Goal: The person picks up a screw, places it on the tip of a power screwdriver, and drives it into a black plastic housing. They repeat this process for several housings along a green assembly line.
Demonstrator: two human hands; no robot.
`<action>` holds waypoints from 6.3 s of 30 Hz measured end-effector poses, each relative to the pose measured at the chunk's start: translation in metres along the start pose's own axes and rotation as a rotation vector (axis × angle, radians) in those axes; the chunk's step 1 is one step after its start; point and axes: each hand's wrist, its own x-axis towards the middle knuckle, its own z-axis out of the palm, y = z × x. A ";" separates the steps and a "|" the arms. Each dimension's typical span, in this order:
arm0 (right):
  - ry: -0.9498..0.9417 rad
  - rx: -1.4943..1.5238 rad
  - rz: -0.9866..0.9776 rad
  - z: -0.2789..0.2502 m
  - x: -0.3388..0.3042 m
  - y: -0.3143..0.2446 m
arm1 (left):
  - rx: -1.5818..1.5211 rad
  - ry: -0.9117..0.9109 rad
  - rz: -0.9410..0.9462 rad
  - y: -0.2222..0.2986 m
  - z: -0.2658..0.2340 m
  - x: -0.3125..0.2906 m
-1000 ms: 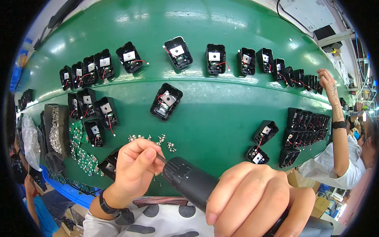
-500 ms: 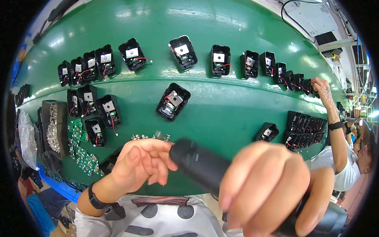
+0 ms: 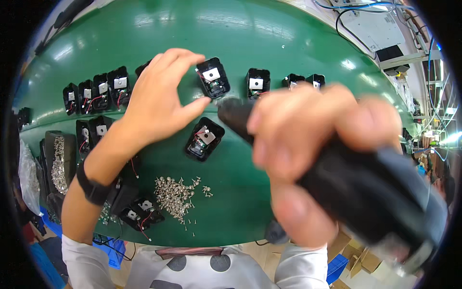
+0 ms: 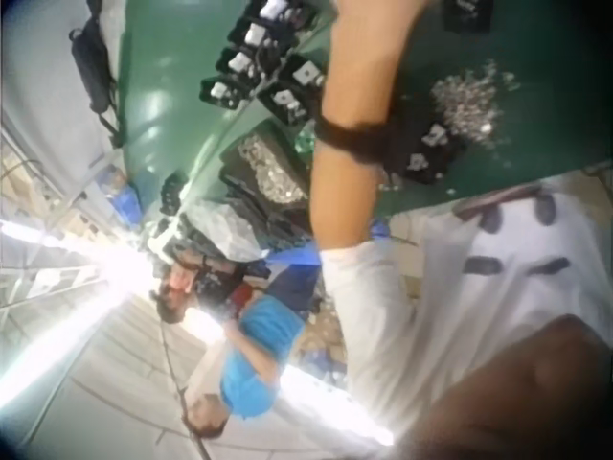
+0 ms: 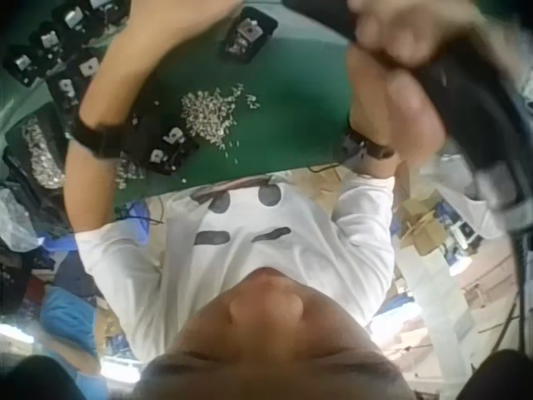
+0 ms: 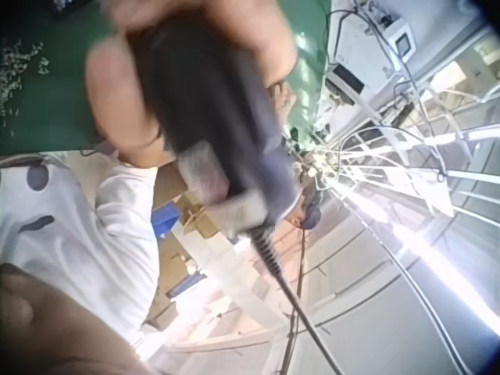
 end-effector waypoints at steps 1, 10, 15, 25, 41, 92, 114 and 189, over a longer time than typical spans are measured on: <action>0.005 -0.015 -0.059 -0.006 0.002 0.015 | 0.000 -0.001 0.001 -0.002 0.006 0.007; 0.092 0.060 0.055 -0.026 0.014 0.071 | 0.154 -0.253 -0.097 -0.010 0.025 0.028; 0.082 0.069 0.070 -0.029 0.015 0.081 | 0.154 -0.322 -0.123 -0.009 0.024 0.031; 0.091 0.081 0.091 -0.028 0.016 0.088 | 0.141 -0.301 -0.099 -0.013 0.028 0.029; -0.026 -0.061 0.195 -0.024 0.029 0.047 | 0.061 -0.133 0.003 -0.018 0.034 0.023; 0.047 0.109 0.028 -0.029 0.001 0.106 | -0.008 -0.271 -0.144 -0.034 0.037 0.021; 0.027 -0.094 0.192 -0.009 -0.002 0.104 | -0.009 -0.355 -0.158 -0.043 0.043 0.020; 0.603 0.487 -0.040 0.036 -0.038 -0.071 | -1.759 0.042 -1.178 0.134 -0.026 -0.102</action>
